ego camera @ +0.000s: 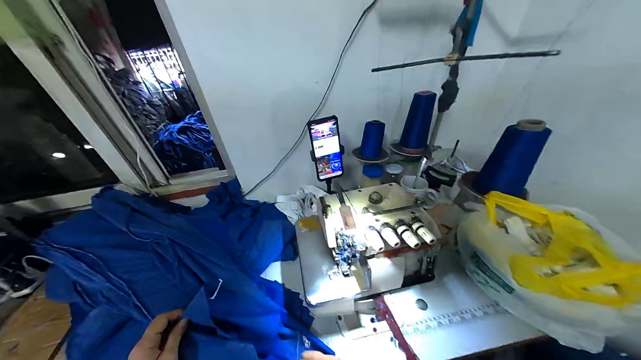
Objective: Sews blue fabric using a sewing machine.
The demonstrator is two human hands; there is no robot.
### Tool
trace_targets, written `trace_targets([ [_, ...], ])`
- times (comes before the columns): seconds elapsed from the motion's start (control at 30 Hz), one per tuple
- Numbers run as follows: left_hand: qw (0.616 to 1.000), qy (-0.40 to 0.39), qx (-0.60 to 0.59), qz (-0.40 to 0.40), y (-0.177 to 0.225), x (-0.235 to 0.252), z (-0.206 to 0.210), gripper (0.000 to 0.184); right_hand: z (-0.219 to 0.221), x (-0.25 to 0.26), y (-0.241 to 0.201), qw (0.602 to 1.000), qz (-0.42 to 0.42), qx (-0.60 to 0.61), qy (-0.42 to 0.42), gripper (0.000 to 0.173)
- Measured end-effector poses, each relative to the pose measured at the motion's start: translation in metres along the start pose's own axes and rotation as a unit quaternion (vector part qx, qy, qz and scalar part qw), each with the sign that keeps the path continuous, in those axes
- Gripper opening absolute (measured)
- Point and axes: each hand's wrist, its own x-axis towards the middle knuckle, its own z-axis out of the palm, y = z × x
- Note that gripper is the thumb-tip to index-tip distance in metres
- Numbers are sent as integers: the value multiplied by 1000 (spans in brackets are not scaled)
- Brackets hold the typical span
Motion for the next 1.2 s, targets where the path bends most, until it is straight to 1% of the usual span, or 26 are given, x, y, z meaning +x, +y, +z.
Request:
trace_targets([
  [0.07, 999, 17, -46, -12, 3, 6, -5, 19, 13, 32, -3, 998, 59, 17, 10, 23],
  [0.1, 998, 38, -44, -24, 6, 10, -9, 16, 16, 46, -4, 995, 97, 25, 21, 27],
  [0.13, 998, 58, -5, -34, 11, 12, -14, 17, 18, 57, -3, 990, 132, 38, 32, 29],
  [0.2, 987, 63, 138, -44, 18, 13, -24, 27, 22, 72, -1, 982, 173, 53, 53, 32],
  [0.23, 980, 45, 193, -30, 21, 12, -27, 33, 23, 77, 0, 980, 183, 56, 64, 32],
  [0.27, 974, 23, 227, 3, 25, 10, -28, 35, 23, 80, 1, 978, 185, 57, 76, 32],
  [0.3, 969, -7, 243, 53, 28, 9, -28, 33, 23, 84, 3, 977, 182, 58, 94, 32],
  [0.37, 957, -96, 231, 150, 28, 9, -27, 28, 25, 93, 9, 976, 165, 57, 128, 31],
  [0.4, 950, -144, 217, 171, 27, 10, -27, 30, 25, 99, 11, 976, 164, 63, 129, 32],
  [0.43, 945, -183, 207, 174, 24, 10, -28, 31, 23, 106, 13, 975, 179, 73, 109, 34],
  [0.5, 941, -233, 193, 154, 18, 11, -34, 28, 18, 122, 13, 962, 250, 105, 33, 43],
  [0.57, 939, -264, 169, 141, 11, 13, -43, 23, 17, 136, 8, 926, 338, 164, -40, 53],
  [0.6, 938, -277, 156, 140, 8, 15, -48, 21, 17, 142, 5, 904, 375, 197, -53, 55],
  [0.63, 937, -284, 145, 143, 6, 17, -50, 19, 18, 147, 3, 885, 405, 223, -55, 53],
  [0.7, 942, -272, 129, 147, 2, 19, -51, 16, 20, 155, 2, 860, 435, 263, -41, 42],
  [0.73, 947, -260, 123, 146, 0, 19, -50, 16, 21, 158, 1, 855, 433, 285, -31, 34],
  [0.77, 950, -251, 119, 145, -1, 19, -48, 18, 22, 160, 0, 857, 414, 306, -13, 26],
  [0.8, 952, -246, 116, 142, -2, 18, -47, 19, 24, 161, -1, 872, 370, 321, 15, 19],
  [0.83, 953, -241, 115, 140, -1, 18, -46, 19, 25, 162, 0, 891, 303, 333, 49, 13],
  [0.9, 956, -233, 118, 134, 2, 17, -43, 18, 25, 162, 3, 931, 140, 321, 104, 5],
  [0.93, 959, -224, 120, 128, 3, 16, -41, 18, 24, 161, 4, 948, 78, 290, 104, 7],
  [0.97, 961, -216, 123, 121, 3, 15, -39, 20, 21, 159, 3, 963, 49, 253, 83, 10],
  [1.03, 963, -208, 126, 112, 1, 15, -39, 22, 19, 149, 0, 976, 62, 211, -7, 16],
  [1.1, 963, -207, 122, 119, -1, 13, -39, 20, 22, 139, -1, 963, 101, 227, -104, 20],
  [1.13, 963, -212, 119, 120, 0, 12, -39, 18, 23, 135, 1, 956, 117, 241, -121, 23],
  [1.2, 962, -216, 117, 122, 0, 10, -38, 16, 29, 132, 5, 949, 144, 270, -81, 24],
])
